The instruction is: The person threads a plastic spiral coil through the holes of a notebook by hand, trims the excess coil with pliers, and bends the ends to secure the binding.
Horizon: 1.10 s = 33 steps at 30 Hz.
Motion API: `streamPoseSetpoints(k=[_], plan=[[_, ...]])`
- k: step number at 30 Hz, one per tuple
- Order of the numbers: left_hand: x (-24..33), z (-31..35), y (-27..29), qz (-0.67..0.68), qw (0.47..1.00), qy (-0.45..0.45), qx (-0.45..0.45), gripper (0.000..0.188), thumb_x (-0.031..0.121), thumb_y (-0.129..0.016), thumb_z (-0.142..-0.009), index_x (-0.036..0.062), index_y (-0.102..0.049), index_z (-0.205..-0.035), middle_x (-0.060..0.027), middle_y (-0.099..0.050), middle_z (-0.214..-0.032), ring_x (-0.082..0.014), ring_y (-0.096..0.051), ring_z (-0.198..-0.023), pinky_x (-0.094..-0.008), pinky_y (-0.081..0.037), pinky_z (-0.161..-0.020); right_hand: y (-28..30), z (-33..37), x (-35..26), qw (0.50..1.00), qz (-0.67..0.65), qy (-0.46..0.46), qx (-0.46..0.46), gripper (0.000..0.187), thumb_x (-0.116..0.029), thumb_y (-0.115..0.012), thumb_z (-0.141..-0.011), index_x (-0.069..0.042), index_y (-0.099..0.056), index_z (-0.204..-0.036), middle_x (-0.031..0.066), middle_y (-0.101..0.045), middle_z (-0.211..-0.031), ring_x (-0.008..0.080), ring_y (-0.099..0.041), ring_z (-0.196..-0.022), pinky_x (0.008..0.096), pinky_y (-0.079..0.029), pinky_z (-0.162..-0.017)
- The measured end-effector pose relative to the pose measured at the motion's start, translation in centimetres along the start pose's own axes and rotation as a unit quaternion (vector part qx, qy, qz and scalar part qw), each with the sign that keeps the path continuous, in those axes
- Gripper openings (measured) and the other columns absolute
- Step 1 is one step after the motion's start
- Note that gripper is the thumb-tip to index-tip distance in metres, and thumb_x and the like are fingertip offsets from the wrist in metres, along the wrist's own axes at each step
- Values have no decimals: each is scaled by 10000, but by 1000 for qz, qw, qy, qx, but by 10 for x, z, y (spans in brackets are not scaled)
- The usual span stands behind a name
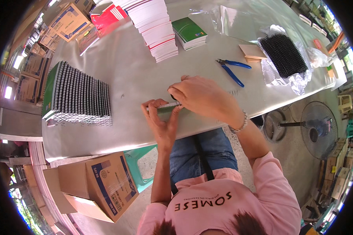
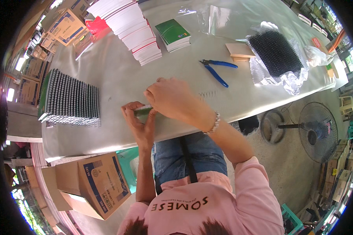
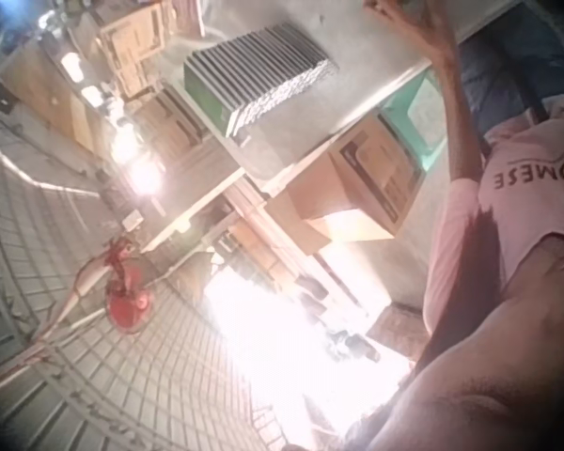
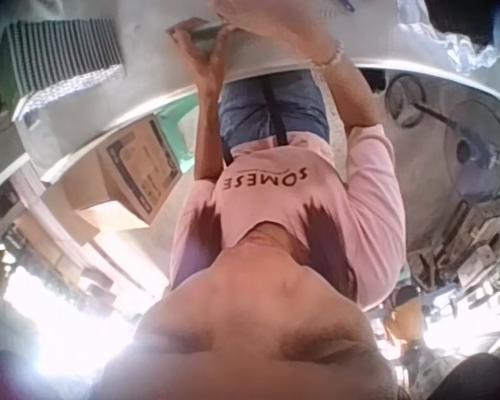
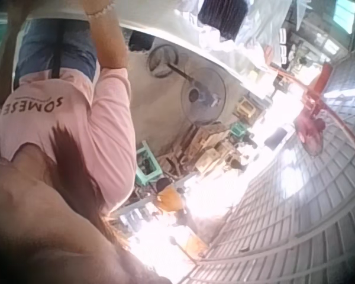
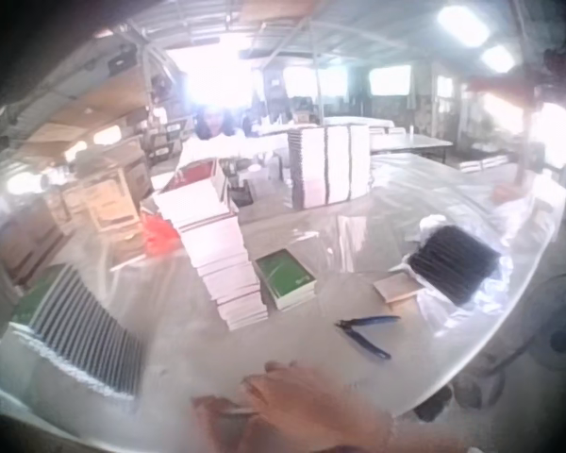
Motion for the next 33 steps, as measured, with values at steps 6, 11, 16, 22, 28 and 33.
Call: streamPoseSetpoints(k=[6, 11, 16, 22, 28, 33], plan=[[-3, 0, -2, 14, 1000, 1, 0, 432, 94, -841, -729, 27, -523, -1014, -103, -500, -982, -286, -473, -990, -412, -417, -845, 2, 9, -18, 991, 67, -104, 56, 211, -221, -529, -962, -67, -671, -939, 123, -650, -880, 342, -608, -817, 452, -489, -737], [-3, 1, 2, 0, 1000, -2, 3, 457, 108, -853, -720, 25, -515, -1017, -102, -494, -982, -283, -473, -961, -412, -416, -846, 39, 24, -45, 988, -18, -108, 110, 202, -208, -531, -955, -62, -656, -892, 125, -655, -874, 354, -617, -823, 454, -483, -702], [-11, 5, -1, 54, 999, 6, 0, 479, 116, -853, -719, 22, -498, -1027, -107, -470, -1003, -279, -471, -945, -397, -412, -843, -13, -11, -21, 996, 69, -50, -19, 175, -185, -538, -937, -60, -616, -842, 119, -645, -837, 353, -619, -791, 468, -484, -693], [-7, 1, -1, 46, 999, 3, -11, 469, 95, -843, -715, 28, -487, -1014, -108, -457, -1009, -267, -470, -938, -376, -408, -845, -3, 4, -22, 994, 45, -92, 33, 202, -230, -547, -958, -46, -577, -1035, 143, -648, -913, 385, -616, -808, 465, -485, -714], [-30, 0, 10, 104, 991, -16, -79, 490, 90, -861, -688, 49, -480, -993, -85, -446, -998, -247, -464, -941, -343, -401, -857, 15, 27, -7, 981, -190, 5, -34, 374, -300, -520, -1015, -54, -515, -1297, 161, -620, -898, 367, -624, -861, 422, -473, -747], [-37, -9, 19, 177, 972, 7, -154, 540, 75, -876, -654, 85, -465, -1005, -45, -419, -1009, -206, -451, -960, -294, -378, -902, 16, 30, 33, 873, -433, 4, -225, 558, -306, -542, -1013, -54, -377, -1482, 80, -585, -1089, 212, -584, -901, 351, -451, -799]])
Point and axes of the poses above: each hand's wrist, its own z-axis away from the middle knuckle, its own y-axis out of the back of the hand, x = y × z, the point moved 1 cm from there along -z, towards the middle knuckle
